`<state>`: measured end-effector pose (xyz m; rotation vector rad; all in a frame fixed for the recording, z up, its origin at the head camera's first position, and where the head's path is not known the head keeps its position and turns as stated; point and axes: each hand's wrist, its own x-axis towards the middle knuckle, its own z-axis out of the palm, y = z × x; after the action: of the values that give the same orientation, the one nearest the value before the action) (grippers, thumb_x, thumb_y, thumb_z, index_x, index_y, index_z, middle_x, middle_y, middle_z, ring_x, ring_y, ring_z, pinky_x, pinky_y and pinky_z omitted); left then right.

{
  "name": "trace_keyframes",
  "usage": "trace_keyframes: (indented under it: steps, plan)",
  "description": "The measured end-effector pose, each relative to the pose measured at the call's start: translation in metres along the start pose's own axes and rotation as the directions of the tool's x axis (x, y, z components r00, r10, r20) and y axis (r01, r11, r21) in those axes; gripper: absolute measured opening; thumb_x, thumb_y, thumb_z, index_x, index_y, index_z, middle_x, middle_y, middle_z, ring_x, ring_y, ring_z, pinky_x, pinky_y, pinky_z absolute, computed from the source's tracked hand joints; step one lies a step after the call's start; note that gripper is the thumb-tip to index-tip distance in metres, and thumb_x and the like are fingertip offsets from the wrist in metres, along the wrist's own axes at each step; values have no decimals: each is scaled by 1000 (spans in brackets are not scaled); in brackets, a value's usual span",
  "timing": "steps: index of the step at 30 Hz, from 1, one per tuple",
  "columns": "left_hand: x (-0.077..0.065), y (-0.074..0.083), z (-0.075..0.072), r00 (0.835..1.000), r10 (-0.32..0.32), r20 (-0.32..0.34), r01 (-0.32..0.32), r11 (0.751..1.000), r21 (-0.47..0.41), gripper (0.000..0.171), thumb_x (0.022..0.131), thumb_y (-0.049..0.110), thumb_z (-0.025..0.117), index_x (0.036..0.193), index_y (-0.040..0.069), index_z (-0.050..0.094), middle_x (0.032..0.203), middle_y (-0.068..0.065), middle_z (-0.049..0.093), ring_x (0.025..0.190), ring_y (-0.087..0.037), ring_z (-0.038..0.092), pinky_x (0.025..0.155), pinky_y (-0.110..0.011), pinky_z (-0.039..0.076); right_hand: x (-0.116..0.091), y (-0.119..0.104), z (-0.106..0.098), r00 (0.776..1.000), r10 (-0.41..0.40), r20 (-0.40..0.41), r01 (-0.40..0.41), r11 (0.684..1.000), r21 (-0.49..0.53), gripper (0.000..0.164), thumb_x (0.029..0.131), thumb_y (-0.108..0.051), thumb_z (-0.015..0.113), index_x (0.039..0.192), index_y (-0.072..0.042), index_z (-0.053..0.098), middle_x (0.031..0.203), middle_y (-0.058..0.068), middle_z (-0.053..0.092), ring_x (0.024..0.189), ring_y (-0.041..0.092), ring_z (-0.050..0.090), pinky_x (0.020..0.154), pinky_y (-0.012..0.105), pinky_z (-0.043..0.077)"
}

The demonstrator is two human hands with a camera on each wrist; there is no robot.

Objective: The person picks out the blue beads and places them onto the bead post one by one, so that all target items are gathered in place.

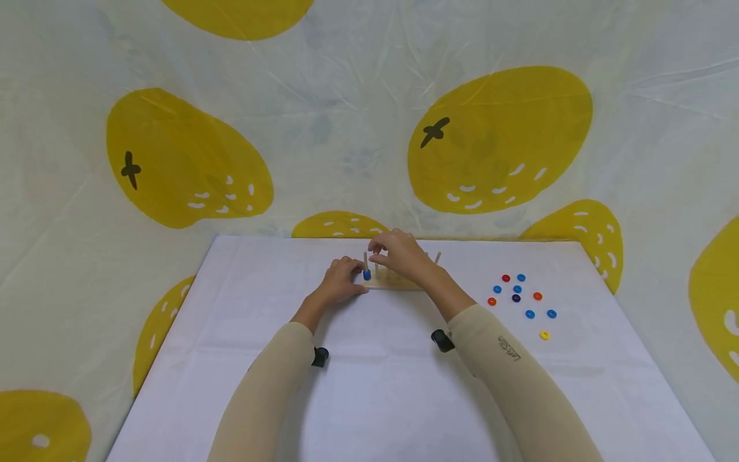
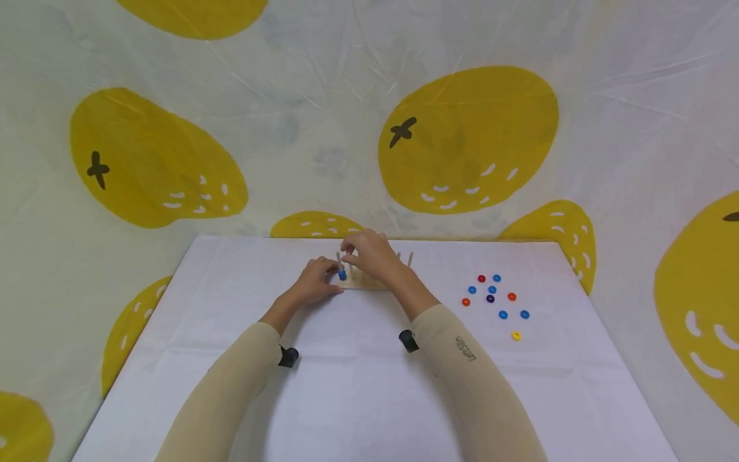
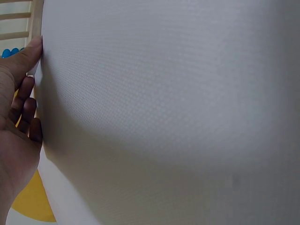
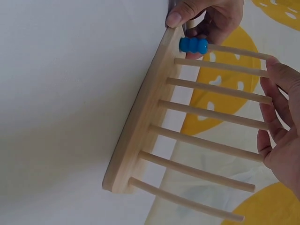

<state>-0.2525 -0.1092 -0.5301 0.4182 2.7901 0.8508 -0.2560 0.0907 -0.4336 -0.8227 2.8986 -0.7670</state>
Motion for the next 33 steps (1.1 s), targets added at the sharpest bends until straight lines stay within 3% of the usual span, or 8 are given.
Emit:
trace_keyframes:
  steps: [9, 18, 33]
  plan:
    - [-2, 3, -3, 1000, -16, -2, 16, 1000, 13, 54, 85, 25, 86, 133, 11, 65, 128, -9, 61, 122, -29, 50, 111, -46, 40, -16, 9, -12, 995, -25, -94, 29, 999, 35, 30, 95, -23, 76, 121, -10, 72, 113, 6, 73, 104, 25, 64, 96, 44, 52]
    - [-3, 4, -1, 1000, -9, -6, 9, 1000, 6, 55, 85, 25, 87, 133, 11, 65, 127, -8, 62, 121, -28, 50, 110, -44, 41, -52, 25, -32, 989, 19, -147, -10, 998, 61, 33, 94, -21, 77, 125, -10, 70, 115, 8, 71, 105, 27, 63, 94, 42, 56]
    - [-3, 3, 1, 1000, -10, -17, 10, 1000, 5, 52, 85, 25, 86, 132, 12, 66, 129, -8, 62, 124, -28, 50, 111, -44, 40, -114, 79, -57, 963, -25, -270, 26, 1000, 0, 27, 88, -10, 82, 113, -6, 71, 104, 9, 72, 93, 27, 66, 83, 45, 57]
